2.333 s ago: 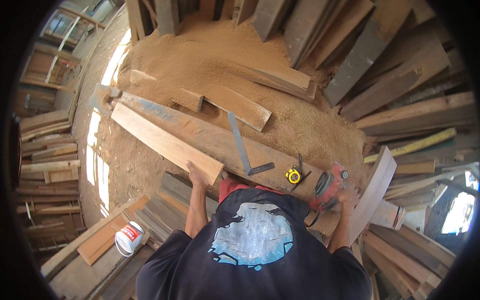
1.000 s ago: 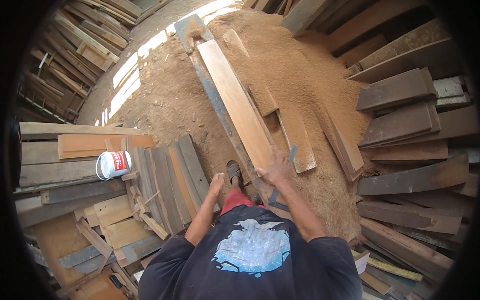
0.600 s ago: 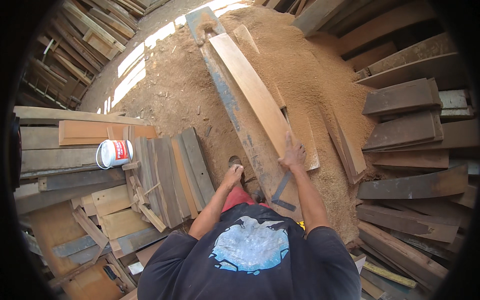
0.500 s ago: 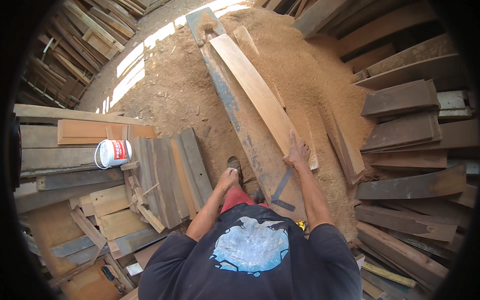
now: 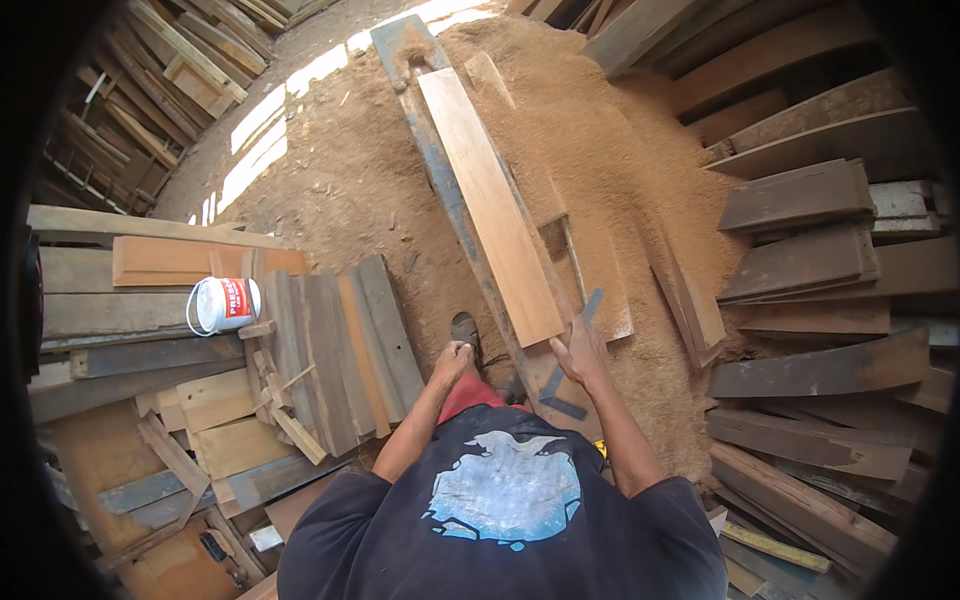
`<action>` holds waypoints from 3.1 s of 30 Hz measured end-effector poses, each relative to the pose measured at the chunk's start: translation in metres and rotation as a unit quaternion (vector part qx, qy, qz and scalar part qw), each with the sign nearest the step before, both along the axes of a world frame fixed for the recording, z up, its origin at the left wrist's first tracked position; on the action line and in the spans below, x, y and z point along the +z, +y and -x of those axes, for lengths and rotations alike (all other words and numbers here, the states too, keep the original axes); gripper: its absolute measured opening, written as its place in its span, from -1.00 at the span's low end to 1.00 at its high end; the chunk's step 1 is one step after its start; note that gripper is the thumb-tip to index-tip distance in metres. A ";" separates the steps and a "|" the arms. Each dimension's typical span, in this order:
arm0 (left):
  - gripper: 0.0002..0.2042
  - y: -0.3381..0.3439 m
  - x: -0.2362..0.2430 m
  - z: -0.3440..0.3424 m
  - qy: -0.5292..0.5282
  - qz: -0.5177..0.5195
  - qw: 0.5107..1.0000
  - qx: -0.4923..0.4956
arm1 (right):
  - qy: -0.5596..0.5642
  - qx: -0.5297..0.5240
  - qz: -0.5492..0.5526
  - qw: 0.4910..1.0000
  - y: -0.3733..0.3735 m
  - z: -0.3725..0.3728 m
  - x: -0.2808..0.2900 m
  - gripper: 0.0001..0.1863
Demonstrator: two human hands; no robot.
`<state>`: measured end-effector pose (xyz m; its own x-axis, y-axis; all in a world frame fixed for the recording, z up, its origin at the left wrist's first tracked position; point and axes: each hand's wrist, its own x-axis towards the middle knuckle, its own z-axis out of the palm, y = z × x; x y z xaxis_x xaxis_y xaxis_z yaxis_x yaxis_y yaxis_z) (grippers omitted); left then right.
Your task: The person marks wood boards with a square and pencil, and planes the edges of the boards using a power planer in a workshop.
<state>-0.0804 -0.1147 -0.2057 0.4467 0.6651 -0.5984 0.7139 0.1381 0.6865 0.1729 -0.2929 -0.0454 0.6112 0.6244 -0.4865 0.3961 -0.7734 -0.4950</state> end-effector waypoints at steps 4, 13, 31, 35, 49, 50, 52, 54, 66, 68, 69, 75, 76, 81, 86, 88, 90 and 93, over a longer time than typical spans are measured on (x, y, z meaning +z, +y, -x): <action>-0.25 -0.008 0.010 -0.041 -0.003 -0.090 0.995 -0.042 | 0.076 0.151 0.247 0.954 -0.050 0.028 -0.013 -0.32; 0.37 -0.036 0.091 -0.128 0.094 -0.174 0.944 -0.263 | -0.031 0.206 0.110 0.972 -0.100 0.078 -0.074 -0.43; -0.24 0.023 0.056 -0.044 -0.123 0.035 0.985 0.117 | -0.121 -0.202 -0.165 0.958 -0.030 -0.028 0.025 -0.70; -0.39 0.029 0.161 -0.033 0.117 -0.196 0.973 -0.040 | -0.113 -0.199 -0.289 0.929 -0.012 -0.036 0.052 -0.77; 0.09 -0.004 0.043 -0.018 -0.304 0.135 0.942 0.054 | 0.032 -0.111 -0.337 0.934 0.029 -0.003 0.072 -0.84; 0.08 -0.020 0.058 -0.031 -0.297 0.144 0.941 0.074 | 0.030 -0.104 -0.320 0.941 0.028 -0.002 0.072 -0.85; 0.04 -0.030 0.082 -0.036 -0.307 0.244 0.916 0.084 | 0.015 -0.086 -0.326 0.941 0.031 0.002 0.076 -0.86; -0.01 -0.031 0.106 -0.038 -0.332 0.418 0.843 0.068 | -0.005 -0.061 -0.331 0.942 0.043 0.001 0.087 -0.87; -0.13 -0.050 0.312 0.018 -0.289 0.365 0.885 0.005 | 0.075 0.102 -0.406 0.905 0.128 0.028 0.140 -0.83; -0.11 -0.050 0.315 0.021 -0.273 0.363 0.891 -0.004 | 0.053 0.118 -0.401 0.907 0.129 0.027 0.140 -0.84; -0.11 -0.051 0.314 0.021 -0.277 0.362 0.890 -0.003 | 0.041 0.126 -0.397 0.908 0.128 0.026 0.140 -0.85; -0.12 -0.058 0.298 0.016 -0.282 0.330 0.901 -0.006 | 0.071 0.140 -0.345 0.926 0.126 0.022 0.154 -0.84; -0.12 -0.060 0.286 0.018 -0.285 0.323 0.903 -0.006 | 0.072 0.139 -0.336 0.929 0.125 0.021 0.153 -0.84; -0.16 -0.054 0.290 0.024 -0.294 0.354 0.888 -0.001 | 0.066 0.135 -0.342 0.928 0.139 0.017 0.147 -0.82; -0.09 -0.026 0.333 0.075 -0.232 0.389 0.891 -0.024 | 0.009 0.093 -0.378 0.921 0.216 -0.006 0.102 -0.80; -0.02 -0.021 0.343 0.100 -0.214 0.381 0.898 -0.039 | 0.004 0.069 -0.403 0.913 0.243 -0.016 0.081 -0.79; 0.05 -0.024 0.345 0.118 -0.204 0.396 0.894 -0.047 | 0.005 0.064 -0.411 0.909 0.258 -0.021 0.070 -0.77; 0.12 -0.032 0.341 0.124 -0.198 0.403 0.892 -0.053 | 0.018 0.057 -0.378 0.924 0.260 -0.025 0.054 -0.73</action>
